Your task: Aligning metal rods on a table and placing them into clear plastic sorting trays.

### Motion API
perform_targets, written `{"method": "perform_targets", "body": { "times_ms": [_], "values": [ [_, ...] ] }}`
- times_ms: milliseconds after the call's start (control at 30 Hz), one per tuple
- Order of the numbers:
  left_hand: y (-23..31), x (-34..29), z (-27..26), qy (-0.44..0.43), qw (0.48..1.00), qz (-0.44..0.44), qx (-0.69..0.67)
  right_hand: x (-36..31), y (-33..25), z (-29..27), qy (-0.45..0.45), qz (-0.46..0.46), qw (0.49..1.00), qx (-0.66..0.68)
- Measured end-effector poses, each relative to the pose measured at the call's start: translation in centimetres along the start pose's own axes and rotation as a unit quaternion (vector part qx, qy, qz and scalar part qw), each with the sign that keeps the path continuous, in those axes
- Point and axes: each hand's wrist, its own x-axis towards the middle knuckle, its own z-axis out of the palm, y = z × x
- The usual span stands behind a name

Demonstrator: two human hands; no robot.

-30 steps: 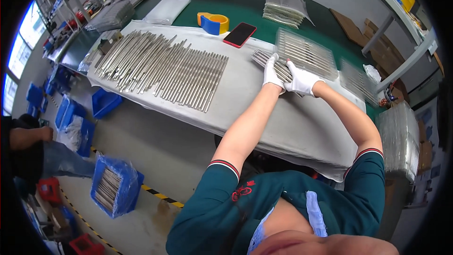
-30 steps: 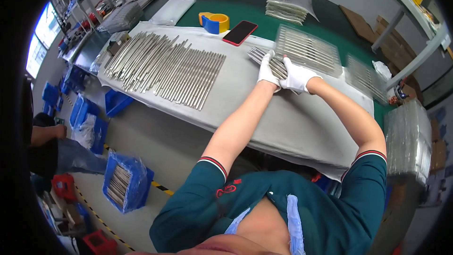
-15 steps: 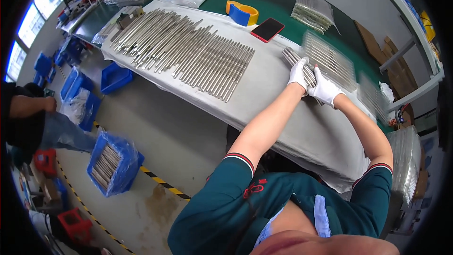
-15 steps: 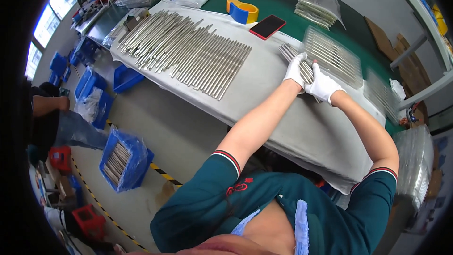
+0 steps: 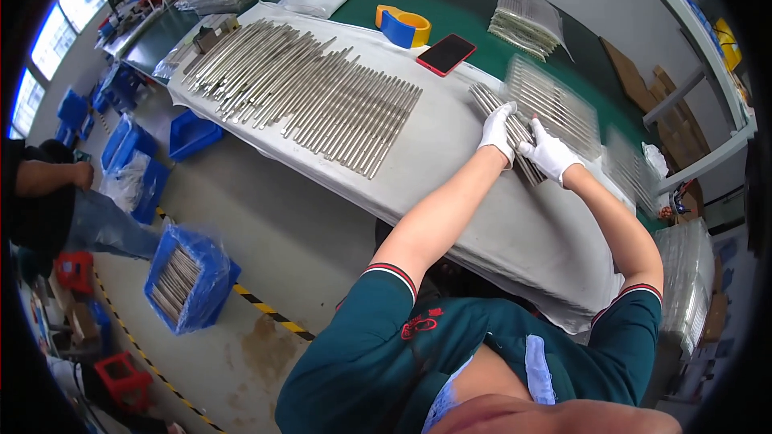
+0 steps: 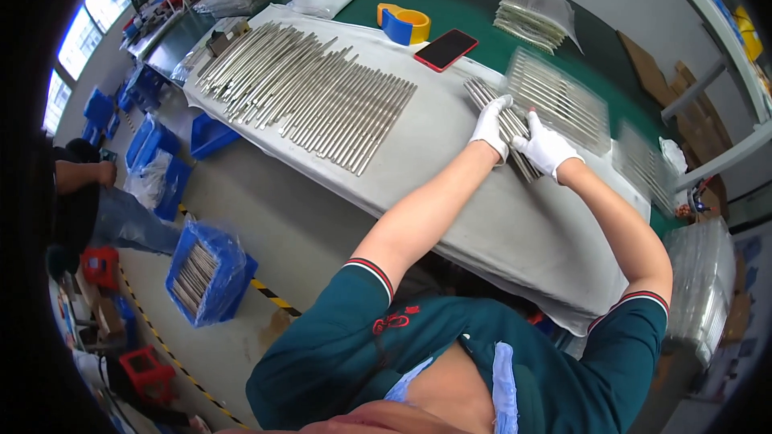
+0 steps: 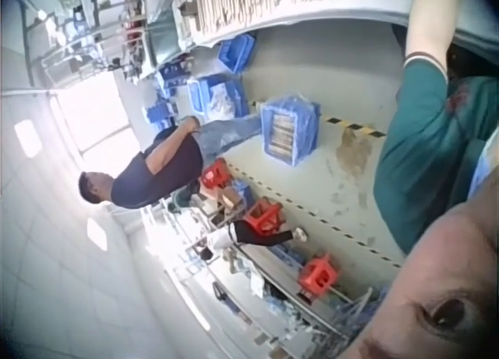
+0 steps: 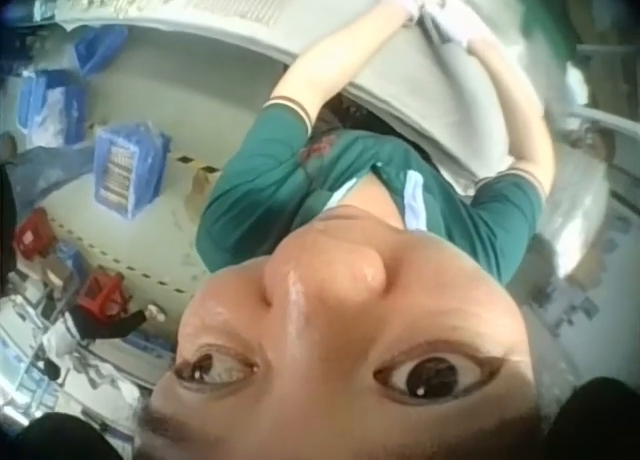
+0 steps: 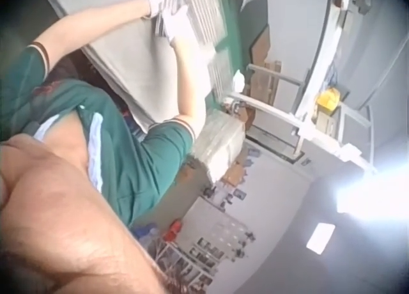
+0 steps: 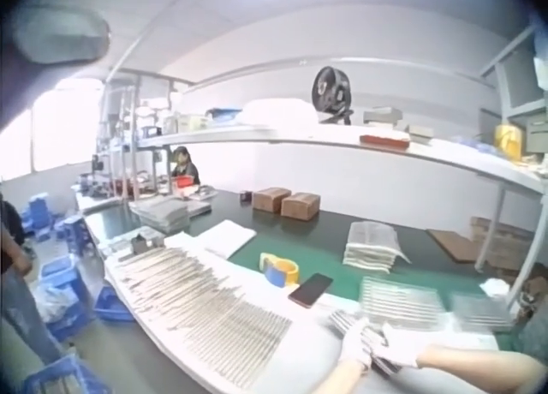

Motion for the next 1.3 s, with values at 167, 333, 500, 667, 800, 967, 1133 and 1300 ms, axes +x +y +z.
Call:
{"method": "perform_targets", "body": {
  "times_ms": [167,333,500,667,800,967,1133,1300],
  "values": [
    [0.7,0.4,-0.8,-0.015,0.999,0.022,-0.021,1.1,0.0,-0.8,0.010,-0.018,0.999,0.043],
    [0.5,-1.2,0.5,-0.005,1.000,-0.025,-0.004,0.7,0.5,-1.9,-0.023,-0.001,0.998,-0.056],
    [0.8,-1.3,0.2,0.015,0.999,-0.021,0.035,0.3,0.6,-1.6,-0.023,0.002,0.998,-0.054],
    [0.4,-2.1,0.6,-0.002,0.995,-0.026,0.093,-0.7,2.7,-0.5,0.037,0.012,0.998,0.050],
    [0.2,-1.1,-0.2,-0.011,0.993,-0.040,0.113,-2.1,3.0,-0.2,-0.003,0.079,0.954,0.291],
    [0.0,-0.8,-0.5,-0.022,0.993,-0.039,0.112,-4.2,5.4,1.9,0.119,0.090,0.911,0.383],
    [1.3,-0.5,-1.3,-0.025,0.984,-0.054,0.166,-5.8,7.6,4.9,0.290,-0.011,0.780,0.555],
    [0.1,-0.4,-0.1,0.007,0.981,-0.047,0.189,-6.2,11.9,7.9,0.281,0.017,0.840,0.465]
  ]
}}
